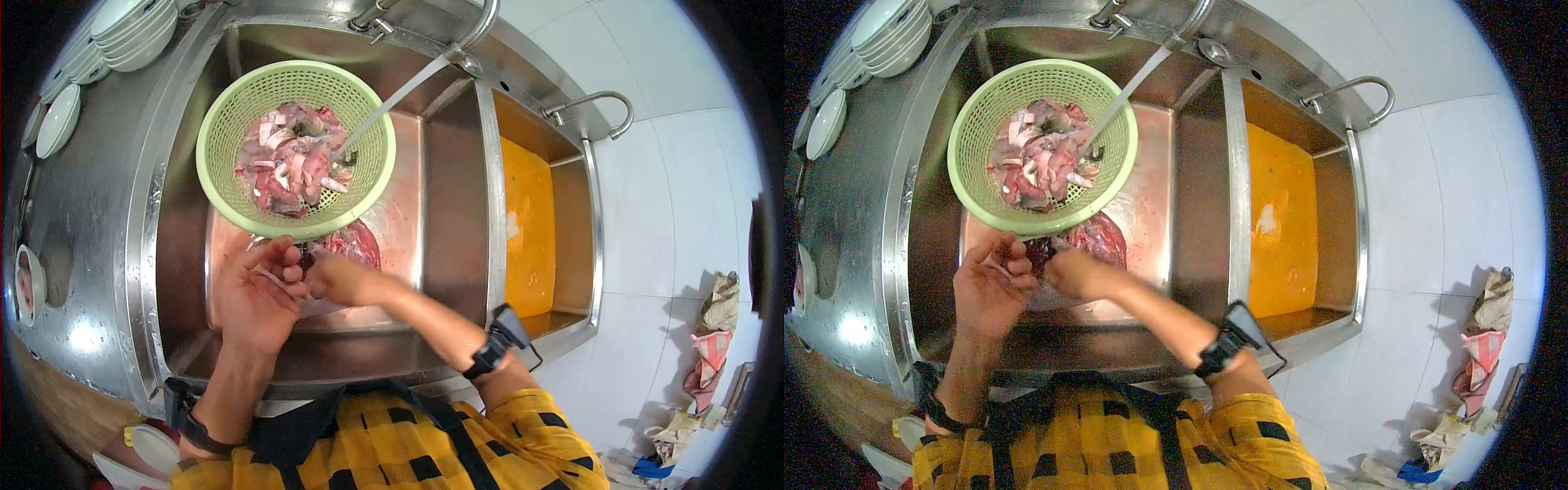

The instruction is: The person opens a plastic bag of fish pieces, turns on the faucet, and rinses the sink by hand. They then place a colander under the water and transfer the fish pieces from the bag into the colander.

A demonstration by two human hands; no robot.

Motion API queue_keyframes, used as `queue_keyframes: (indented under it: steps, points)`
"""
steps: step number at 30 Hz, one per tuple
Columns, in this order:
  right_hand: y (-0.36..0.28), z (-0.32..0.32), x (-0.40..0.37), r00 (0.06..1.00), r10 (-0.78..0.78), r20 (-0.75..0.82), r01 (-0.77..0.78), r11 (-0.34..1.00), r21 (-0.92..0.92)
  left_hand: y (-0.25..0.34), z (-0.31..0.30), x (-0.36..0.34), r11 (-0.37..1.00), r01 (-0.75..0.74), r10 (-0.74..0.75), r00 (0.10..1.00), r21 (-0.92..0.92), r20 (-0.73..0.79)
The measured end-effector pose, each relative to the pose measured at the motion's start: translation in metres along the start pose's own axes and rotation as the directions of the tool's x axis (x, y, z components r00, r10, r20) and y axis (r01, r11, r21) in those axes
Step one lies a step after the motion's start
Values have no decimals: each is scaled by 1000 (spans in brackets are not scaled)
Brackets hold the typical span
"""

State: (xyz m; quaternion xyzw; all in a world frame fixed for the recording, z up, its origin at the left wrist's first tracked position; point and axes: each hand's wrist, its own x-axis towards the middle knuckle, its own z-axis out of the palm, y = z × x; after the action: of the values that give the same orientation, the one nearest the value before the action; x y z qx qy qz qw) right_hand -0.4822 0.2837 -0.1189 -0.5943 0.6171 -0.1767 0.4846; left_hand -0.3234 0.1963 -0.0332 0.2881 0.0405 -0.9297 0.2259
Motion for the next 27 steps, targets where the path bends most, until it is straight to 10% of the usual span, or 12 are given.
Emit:
queue_keyframes:
  steps: [4,5,8,12,14,22,27]
  points:
    - [10,52,30,976,-38,-213,123,906,406,-6,-1,-2,1000,27,-27,998,15,54]
    - [11,41,33,951,-157,-265,81,958,-276,-5,-1,-3,1000,20,-22,998,23,60]
    - [15,36,36,940,18,-342,-246,732,-635,0,-1,-3,999,48,-44,989,-25,141]
    - [23,2,13,902,247,-355,-426,651,-629,7,-2,-4,997,24,-14,991,-75,130]
    - [35,-10,11,838,541,-70,-517,748,-416,8,0,-4,999,-17,19,999,-41,49]
    - [35,45,-4,979,64,-192,-179,713,-678,4,-2,0,1000,-14,14,999,8,30]
    - [42,33,-1,965,258,-42,-254,885,-391,12,0,-1,998,-64,64,998,-1,14]
